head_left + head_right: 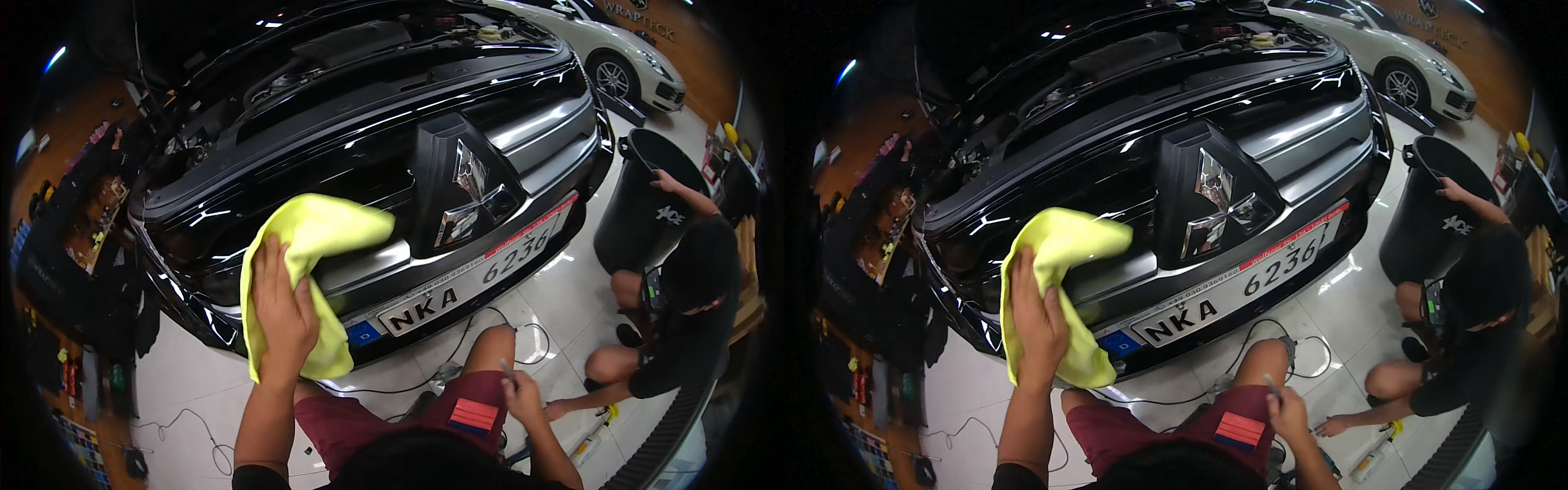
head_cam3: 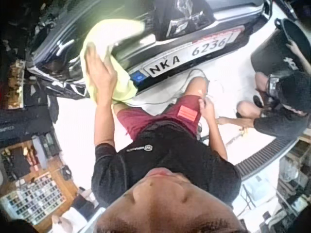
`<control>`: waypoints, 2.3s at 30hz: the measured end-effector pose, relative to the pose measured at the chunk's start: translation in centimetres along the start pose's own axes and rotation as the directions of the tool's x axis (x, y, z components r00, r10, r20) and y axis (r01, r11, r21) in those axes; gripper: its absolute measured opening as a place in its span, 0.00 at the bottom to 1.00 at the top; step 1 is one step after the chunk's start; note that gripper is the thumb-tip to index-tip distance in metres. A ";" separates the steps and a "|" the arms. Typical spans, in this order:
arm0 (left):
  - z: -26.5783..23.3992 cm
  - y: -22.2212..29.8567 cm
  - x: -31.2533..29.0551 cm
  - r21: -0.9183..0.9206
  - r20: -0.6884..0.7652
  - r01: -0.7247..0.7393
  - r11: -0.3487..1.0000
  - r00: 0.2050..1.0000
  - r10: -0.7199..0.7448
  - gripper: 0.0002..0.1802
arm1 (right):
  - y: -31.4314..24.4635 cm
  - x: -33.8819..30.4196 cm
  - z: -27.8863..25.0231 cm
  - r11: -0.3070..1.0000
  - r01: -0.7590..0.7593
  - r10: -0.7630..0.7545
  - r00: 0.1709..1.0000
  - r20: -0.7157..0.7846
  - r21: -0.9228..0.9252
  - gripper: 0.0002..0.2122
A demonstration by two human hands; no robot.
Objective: The person applies a transparent protective film to the front bumper of a black car. They use a squeegee to smooth the film, a knife to trim edges, and a heat gun to conform the material, finishing by wiping the surface with a microfiber cloth.
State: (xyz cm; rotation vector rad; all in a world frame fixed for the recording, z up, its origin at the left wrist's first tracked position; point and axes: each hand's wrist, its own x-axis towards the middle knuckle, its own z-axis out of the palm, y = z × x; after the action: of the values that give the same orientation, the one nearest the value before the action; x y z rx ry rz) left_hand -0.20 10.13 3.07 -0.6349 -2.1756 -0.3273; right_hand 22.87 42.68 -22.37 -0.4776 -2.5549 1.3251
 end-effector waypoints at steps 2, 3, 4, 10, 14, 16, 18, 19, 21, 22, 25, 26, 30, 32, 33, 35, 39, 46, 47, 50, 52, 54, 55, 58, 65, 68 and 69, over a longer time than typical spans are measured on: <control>1.3 1.9 2.3 -0.136 0.105 0.015 0.991 0.994 -0.001 0.31 | -1.6 -1.5 0.9 0.997 0.038 -0.031 0.995 0.092 -0.073 0.10; 1.9 3.1 3.5 -0.221 0.141 -0.001 0.975 0.989 0.033 0.30 | -2.4 -2.1 1.6 0.989 0.126 -0.115 0.984 0.139 -0.073 0.10; 3.2 3.9 4.0 -0.266 0.117 -0.076 0.961 0.987 0.110 0.30 | -3.0 -2.9 2.8 0.983 0.159 -0.141 0.974 0.178 -0.092 0.10; 10.0 8.8 7.8 -0.271 0.053 -0.189 0.944 0.976 0.211 0.27 | -5.0 -5.5 5.7 0.971 0.140 -0.110 0.982 0.156 -0.192 0.13; 7.4 6.5 6.8 -0.270 0.028 -0.153 0.951 0.986 0.166 0.29 | -6.4 -5.2 4.8 0.980 0.081 -0.033 0.967 0.254 -0.181 0.12; 8.0 3.3 5.2 -0.496 -0.003 -0.018 0.868 1.000 0.019 0.29 | -6.7 -5.0 4.9 0.979 0.086 -0.031 0.961 0.275 -0.187 0.13; 6.0 -0.3 3.6 -0.557 0.005 -0.023 0.830 1.000 0.031 0.30 | -4.9 -4.7 5.7 0.960 0.134 -0.061 0.958 0.280 -0.247 0.11; 4.7 -2.3 2.5 -0.537 0.019 0.001 0.843 1.000 0.010 0.31 | -4.0 -4.4 6.3 0.942 0.171 -0.084 0.954 0.289 -0.290 0.12; 0.9 -6.3 1.6 -0.509 0.085 0.040 0.860 0.996 0.004 0.32 | -3.3 -3.8 7.5 0.923 0.223 -0.120 0.941 0.316 -0.313 0.12; -1.7 -8.2 1.1 -0.496 0.141 0.067 0.866 0.990 0.004 0.32 | -3.7 -3.2 7.8 0.923 0.245 -0.135 0.928 0.346 -0.297 0.12; -5.9 -12.1 -0.9 -0.452 0.160 0.067 0.889 0.987 0.006 0.34 | -3.5 -2.1 8.9 0.930 0.227 -0.116 0.928 0.354 -0.289 0.12; -6.8 -12.5 -1.2 -0.437 0.164 0.062 0.898 0.986 0.012 0.34 | -3.4 -1.9 9.1 0.933 0.211 -0.100 0.930 0.353 -0.291 0.12; -7.1 -10.6 -0.5 -0.250 0.157 0.060 0.966 0.987 -0.020 0.33 | -4.5 -1.2 9.2 0.947 0.184 -0.071 0.920 0.386 -0.263 0.12; -4.6 -7.5 -0.3 -0.221 0.121 0.100 0.970 0.990 -0.074 0.32 | -4.5 -1.0 9.0 0.953 0.174 -0.062 0.913 0.403 -0.247 0.12; -4.0 -5.8 0.7 -0.231 0.159 0.124 0.965 0.983 -0.088 0.32 | -4.9 -0.8 8.9 0.959 0.162 -0.046 0.900 0.434 -0.234 0.13; -0.9 -2.2 3.0 -0.325 0.130 0.127 0.937 0.988 -0.089 0.31 | -3.5 -0.7 8.9 0.960 0.163 -0.047 0.897 0.440 -0.229 0.13; 5.3 3.5 5.7 -0.346 0.074 -0.044 0.937 0.994 0.074 0.30 | -2.7 -0.5 8.1 0.978 0.108 -0.021 0.901 0.432 -0.177 0.13; 5.8 8.4 6.9 -0.132 0.076 -0.209 0.969 0.973 0.220 0.25 | -1.7 0.1 7.7 0.988 0.103 -0.042 0.900 0.433 -0.118 0.14; 5.0 7.5 5.5 -0.241 0.131 -0.137 0.961 0.976 0.172 0.26 | -1.7 0.4 7.4 0.986 0.117 -0.054 0.894 0.444 -0.116 0.14; 0.3 5.0 -1.5 -0.584 0.283 0.235 0.777 0.956 -0.076 0.23 | -1.4 0.4 6.1 0.994 0.089 -0.049 0.895 0.443 -0.070 0.13; -7.3 1.0 -4.7 -0.269 0.904 0.702 0.660 0.420 -0.077 0.17 | -1.9 0.4 4.3 0.999 0.035 -0.036 0.908 0.418 0.008 0.12; -11.1 -2.9 -14.9 -0.510 0.801 0.621 0.595 0.595 0.066 0.18 | -4.5 0.6 2.7 0.994 -0.066 0.017 0.883 0.469 0.089 0.13; -12.7 -3.5 -18.8 -0.272 0.939 0.760 0.590 0.344 -0.010 0.20 | -5.6 0.6 2.2 0.984 -0.129 0.054 0.872 0.486 0.123 0.13; -13.2 -4.4 -29.3 0.072 0.994 0.834 0.547 -0.016 -0.107 0.25 | -8.2 0.5 4.3 0.983 0.088 -0.164 0.811 0.561 0.161 0.15; -7.4 -4.7 -27.7 -0.414 0.893 0.895 0.165 0.435 -0.118 0.30 | -22.2 -0.4 15.2 0.799 0.281 -0.594 0.505 0.626 0.532 0.11; -6.5 -3.9 -26.7 -0.327 0.941 0.895 -0.304 0.338 -0.019 0.27 | -25.1 -0.4 17.4 0.778 0.272 -0.626 0.403 0.667 0.566 0.11; -6.5 -4.6 -26.4 -0.301 0.942 0.893 -0.335 0.333 0.040 0.27 | -25.2 -0.5 17.6 0.807 0.302 -0.591 0.406 0.697 0.508 0.11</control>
State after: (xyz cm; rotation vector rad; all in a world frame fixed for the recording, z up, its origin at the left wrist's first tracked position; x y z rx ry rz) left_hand 15.50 -5.22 -13.55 -0.1631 -2.3277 -3.0423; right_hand 12.72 15.65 -11.66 1.1761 -2.6397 1.9539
